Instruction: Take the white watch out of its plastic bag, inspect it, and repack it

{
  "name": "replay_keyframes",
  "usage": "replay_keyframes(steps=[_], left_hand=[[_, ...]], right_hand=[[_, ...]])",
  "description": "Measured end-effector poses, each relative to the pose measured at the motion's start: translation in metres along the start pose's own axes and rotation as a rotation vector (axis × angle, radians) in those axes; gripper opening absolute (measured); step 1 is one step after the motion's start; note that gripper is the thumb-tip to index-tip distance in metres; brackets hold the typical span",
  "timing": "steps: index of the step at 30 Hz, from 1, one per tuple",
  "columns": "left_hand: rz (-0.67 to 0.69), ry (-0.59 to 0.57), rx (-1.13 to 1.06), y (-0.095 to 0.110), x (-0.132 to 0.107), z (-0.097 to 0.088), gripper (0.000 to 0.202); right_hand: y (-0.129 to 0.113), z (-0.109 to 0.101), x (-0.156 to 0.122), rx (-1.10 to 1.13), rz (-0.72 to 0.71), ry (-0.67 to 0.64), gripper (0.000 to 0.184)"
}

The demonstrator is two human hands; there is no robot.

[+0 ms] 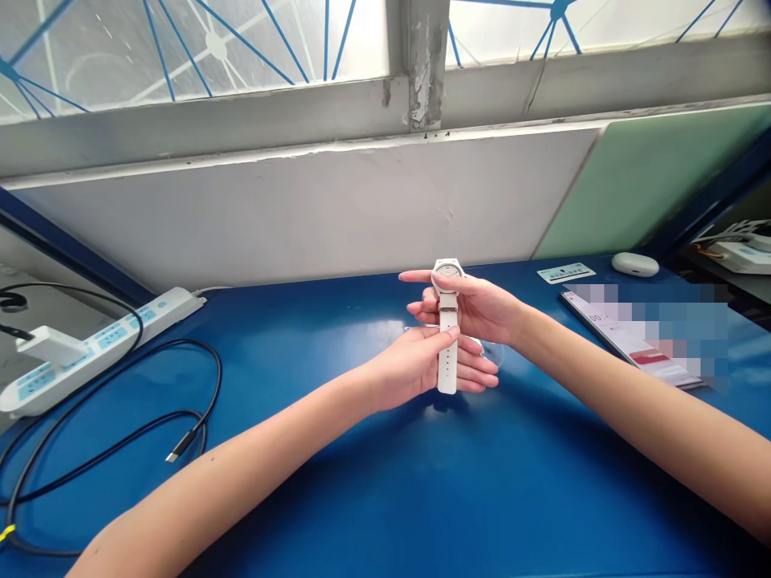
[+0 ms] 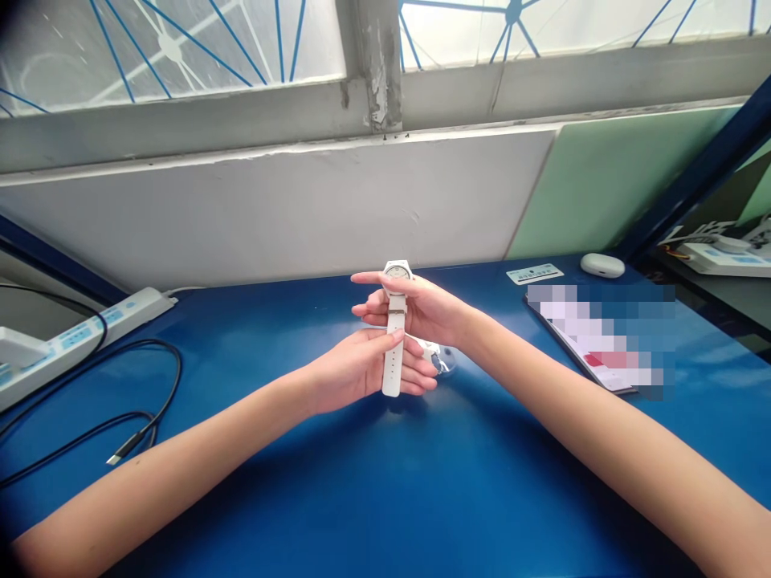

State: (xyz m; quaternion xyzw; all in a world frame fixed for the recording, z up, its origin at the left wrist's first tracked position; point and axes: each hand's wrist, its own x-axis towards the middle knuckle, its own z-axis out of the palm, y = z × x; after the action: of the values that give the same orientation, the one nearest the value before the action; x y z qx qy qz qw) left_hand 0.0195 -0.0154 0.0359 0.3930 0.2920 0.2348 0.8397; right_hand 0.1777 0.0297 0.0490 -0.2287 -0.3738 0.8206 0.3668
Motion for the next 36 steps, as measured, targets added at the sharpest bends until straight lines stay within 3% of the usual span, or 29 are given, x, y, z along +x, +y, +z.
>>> replay_keyframes(steps=[3, 5, 11, 14, 19, 25, 36], left_hand=[[0.007, 0.034, -0.016, -0.001, 0.001, 0.001, 0.031], [0.024, 0.065, -0.024, -0.002, 0.001, 0.003, 0.027], [0.080, 0.139, 0.012, -0.001, 0.000, 0.005, 0.019], [0.065, 0.098, -0.022, -0.001, -0.001, 0.005, 0.025], [0.067, -0.004, -0.064, 0.000, -0.003, 0.005, 0.030], [0.050, 0.049, -0.002, 0.000, -0.003, 0.006, 0.028], [0.034, 0.072, 0.008, -0.002, 0.000, 0.000, 0.028]], right_hand=[[-0.003, 0.002, 0.001, 0.105, 0.027, 0.048, 0.061], [-0.005, 0.004, 0.000, 0.145, 0.012, 0.076, 0.068], [-0.008, 0.004, 0.002, 0.095, -0.023, 0.123, 0.034], [-0.003, 0.002, 0.004, -0.035, -0.105, 0.168, 0.021], [0.002, 0.001, 0.003, -0.179, -0.179, 0.184, 0.021], [0.001, 0.006, -0.001, -0.206, -0.061, 0.015, 0.025], [0.003, 0.004, 0.001, -0.108, -0.027, 0.040, 0.025]])
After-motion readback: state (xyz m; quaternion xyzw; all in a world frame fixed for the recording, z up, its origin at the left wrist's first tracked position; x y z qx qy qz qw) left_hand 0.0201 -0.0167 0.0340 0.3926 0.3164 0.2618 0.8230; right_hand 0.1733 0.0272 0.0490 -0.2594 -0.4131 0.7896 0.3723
